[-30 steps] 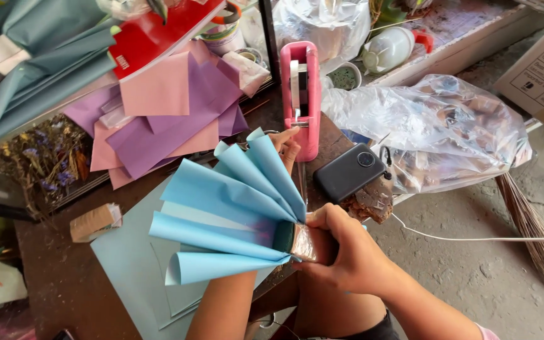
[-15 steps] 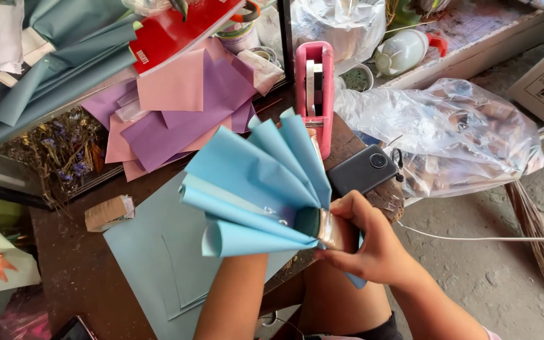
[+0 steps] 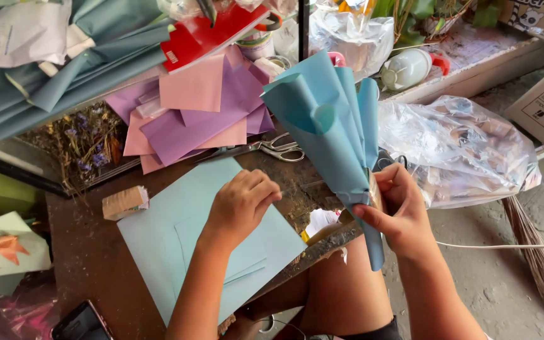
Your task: Folding and stapling light blue paper to create decorative wrappers for flower bouquets.
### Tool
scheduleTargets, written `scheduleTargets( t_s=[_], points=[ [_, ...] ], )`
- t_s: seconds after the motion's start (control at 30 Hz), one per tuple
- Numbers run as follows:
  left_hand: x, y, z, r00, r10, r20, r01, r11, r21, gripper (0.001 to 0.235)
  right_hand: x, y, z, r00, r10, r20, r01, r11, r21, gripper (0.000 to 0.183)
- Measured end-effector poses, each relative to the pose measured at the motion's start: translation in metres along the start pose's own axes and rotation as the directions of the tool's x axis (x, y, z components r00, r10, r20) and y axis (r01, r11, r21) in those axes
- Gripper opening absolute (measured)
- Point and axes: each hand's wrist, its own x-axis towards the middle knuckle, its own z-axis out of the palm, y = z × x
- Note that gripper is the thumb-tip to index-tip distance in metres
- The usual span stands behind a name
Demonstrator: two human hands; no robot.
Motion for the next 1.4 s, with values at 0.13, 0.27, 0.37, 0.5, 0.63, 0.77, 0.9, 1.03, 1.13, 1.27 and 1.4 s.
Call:
scheduleTargets(
  t_s=[0.13,0.27,0.37,0.5,0.63,0.77,0.9,1.03,1.13,1.27,1.4],
  points=[
    [-0.037,0.024,-0.037,0.991,-0.108,0.074,0.108,0.994,-0.005,0.013,0.0,-0.007,0.027,0.999,0.024,0.022,-0.022,0.995,-0.093,0.061],
    [-0.067,0.051,-0.071,0.984,-0.147,0.106,0.151,0.988,-0.037,0.014,-0.009,-0.029,0.073,0.997,0.032,0.063,-0.005,0.921,-0.388,0.046],
    [-0.088,0.062,-0.089,0.963,-0.248,0.104,0.252,0.967,-0.027,0.013,-0.019,-0.033,0.102,0.998,0.016,0.063,0.022,0.824,-0.566,0.047],
    [-0.098,0.087,-0.106,0.939,-0.343,-0.015,0.337,0.93,-0.147,0.013,-0.032,-0.026,0.137,0.995,0.077,0.066,0.004,0.626,-0.78,0.06],
    [-0.097,0.101,-0.095,0.9,-0.396,-0.183,0.372,0.915,-0.154,0.014,-0.048,-0.001,0.163,0.929,-0.276,0.246,0.361,0.532,-0.766,0.056],
    [-0.092,0.109,-0.079,0.796,-0.491,-0.355,0.495,0.865,-0.087,0.02,-0.064,-0.002,0.181,0.8,-0.465,0.378,0.578,0.431,-0.693,0.025],
    [-0.089,0.115,-0.09,0.806,-0.518,-0.286,0.449,0.85,-0.274,0.048,-0.067,0.01,0.174,0.817,-0.404,0.411,0.571,0.464,-0.678,0.04],
    [-0.108,0.116,-0.081,0.829,-0.42,-0.369,0.286,0.886,-0.365,0.045,-0.073,0.004,0.18,0.861,-0.361,0.359,0.506,0.538,-0.674,0.036],
    [-0.125,0.116,-0.053,0.496,-0.764,-0.413,0.311,0.601,-0.736,0.039,-0.081,0.0,0.194,0.996,-0.003,0.092,0.076,0.597,-0.799,0.08],
    [-0.142,0.102,-0.053,0.458,-0.888,0.033,0.116,0.023,-0.993,0.052,-0.085,-0.019,0.207,0.881,0.118,0.457,0.144,0.855,-0.498,0.055],
    [-0.162,0.088,-0.083,0.539,-0.832,0.13,0.263,0.02,-0.965,0.049,-0.068,-0.028,0.199,0.687,0.159,0.709,-0.172,0.984,-0.054,0.047]
  ],
)
